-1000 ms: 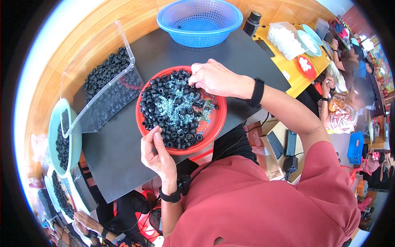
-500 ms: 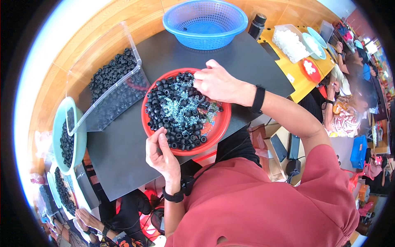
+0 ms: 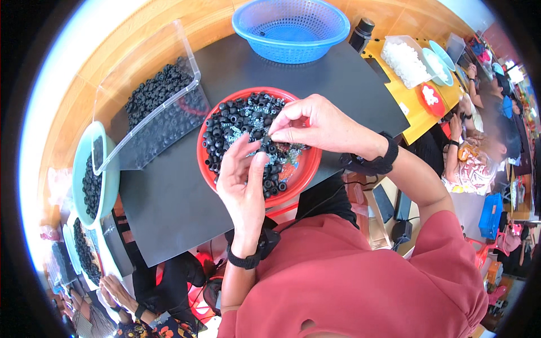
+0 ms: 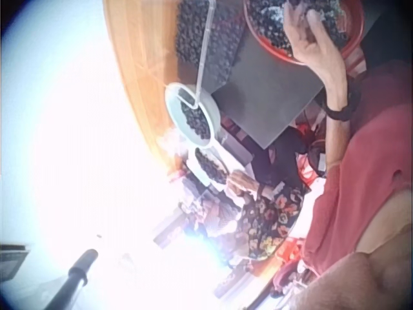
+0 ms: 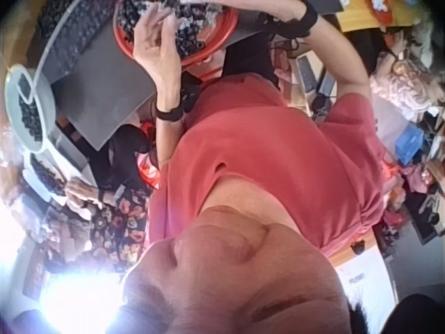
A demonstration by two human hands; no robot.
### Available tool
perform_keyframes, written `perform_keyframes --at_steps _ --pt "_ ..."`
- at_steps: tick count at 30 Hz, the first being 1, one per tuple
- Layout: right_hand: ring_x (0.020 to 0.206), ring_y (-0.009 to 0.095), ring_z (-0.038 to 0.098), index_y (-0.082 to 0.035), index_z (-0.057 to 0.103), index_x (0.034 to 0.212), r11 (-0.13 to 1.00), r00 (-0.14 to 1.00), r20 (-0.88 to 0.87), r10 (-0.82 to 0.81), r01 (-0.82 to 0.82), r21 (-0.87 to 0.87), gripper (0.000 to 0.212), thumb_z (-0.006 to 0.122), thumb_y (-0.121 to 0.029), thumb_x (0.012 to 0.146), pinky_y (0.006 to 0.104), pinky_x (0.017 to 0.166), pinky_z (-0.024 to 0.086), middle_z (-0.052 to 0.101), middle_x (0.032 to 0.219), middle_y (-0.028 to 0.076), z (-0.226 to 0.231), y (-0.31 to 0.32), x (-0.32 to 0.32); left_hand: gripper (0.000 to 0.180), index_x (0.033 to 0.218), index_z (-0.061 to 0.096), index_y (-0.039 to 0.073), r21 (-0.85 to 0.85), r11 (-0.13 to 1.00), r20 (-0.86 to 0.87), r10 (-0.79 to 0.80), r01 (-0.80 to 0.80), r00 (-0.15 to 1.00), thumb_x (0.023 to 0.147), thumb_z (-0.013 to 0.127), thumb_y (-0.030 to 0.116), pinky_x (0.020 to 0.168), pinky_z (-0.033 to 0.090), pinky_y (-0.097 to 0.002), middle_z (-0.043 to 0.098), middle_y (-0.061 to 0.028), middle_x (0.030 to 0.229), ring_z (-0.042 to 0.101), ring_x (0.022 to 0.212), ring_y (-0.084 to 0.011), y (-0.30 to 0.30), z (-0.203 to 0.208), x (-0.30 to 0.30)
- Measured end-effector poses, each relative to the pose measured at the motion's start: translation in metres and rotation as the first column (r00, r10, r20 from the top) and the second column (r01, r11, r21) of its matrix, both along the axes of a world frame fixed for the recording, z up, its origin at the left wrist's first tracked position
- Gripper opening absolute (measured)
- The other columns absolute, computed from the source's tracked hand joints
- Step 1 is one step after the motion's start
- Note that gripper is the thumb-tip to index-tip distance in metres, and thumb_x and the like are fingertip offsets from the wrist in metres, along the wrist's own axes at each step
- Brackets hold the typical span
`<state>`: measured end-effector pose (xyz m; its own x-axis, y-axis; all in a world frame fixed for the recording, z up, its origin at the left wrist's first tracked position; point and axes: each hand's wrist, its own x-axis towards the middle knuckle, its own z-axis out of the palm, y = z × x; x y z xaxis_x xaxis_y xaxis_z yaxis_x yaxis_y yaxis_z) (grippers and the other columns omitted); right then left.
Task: Sorting and assembling small black rings or nuts with blue inner components at a work table.
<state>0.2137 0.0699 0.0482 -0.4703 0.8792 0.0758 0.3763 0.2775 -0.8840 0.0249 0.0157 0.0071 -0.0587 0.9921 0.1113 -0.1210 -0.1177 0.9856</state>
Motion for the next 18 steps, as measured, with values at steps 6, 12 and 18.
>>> perform_keyframes --at_steps 6,12,18 --pt "0.079 0.012 0.063 0.000 0.070 0.094 1.000 0.995 -0.095 -0.029 0.028 -0.014 0.016 0.068 -0.014 0.088 0.0262 0.072 0.049 0.068 0.085 0.007 -0.010 -0.011 -0.006 0.024 0.114 0.064 -0.003 -0.049 0.991 0.190 -0.114 0.125 0.975 0.090 0.065 0.003 0.079 0.052 -0.0248 0.069 -0.0095 0.101 0.066 0.084 -0.0131 0.004 -0.008 0.000" --pt "0.077 0.011 0.060 0.000 0.067 0.097 0.990 0.984 -0.166 -0.065 0.043 -0.132 0.019 0.062 -0.017 0.092 0.0271 0.071 0.049 0.066 0.083 0.005 -0.008 -0.018 -0.009 0.024 0.112 0.065 -0.002 -0.003 0.999 0.081 -0.053 0.053 0.995 0.089 0.066 -0.001 0.085 0.052 -0.0255 0.067 -0.0079 0.106 0.064 0.092 -0.0110 -0.003 -0.007 0.004" --pt "0.068 0.013 0.053 0.000 0.062 0.093 0.997 0.999 0.009 -0.045 0.046 -0.061 0.026 0.056 -0.024 0.098 0.0297 0.065 0.045 0.060 0.075 0.005 -0.003 -0.019 -0.011 0.024 0.110 0.065 -0.001 0.184 0.983 -0.129 0.053 -0.028 0.990 0.086 0.067 -0.003 0.085 0.052 -0.0258 0.065 -0.0083 0.106 0.063 0.095 -0.0125 -0.002 -0.015 0.003"
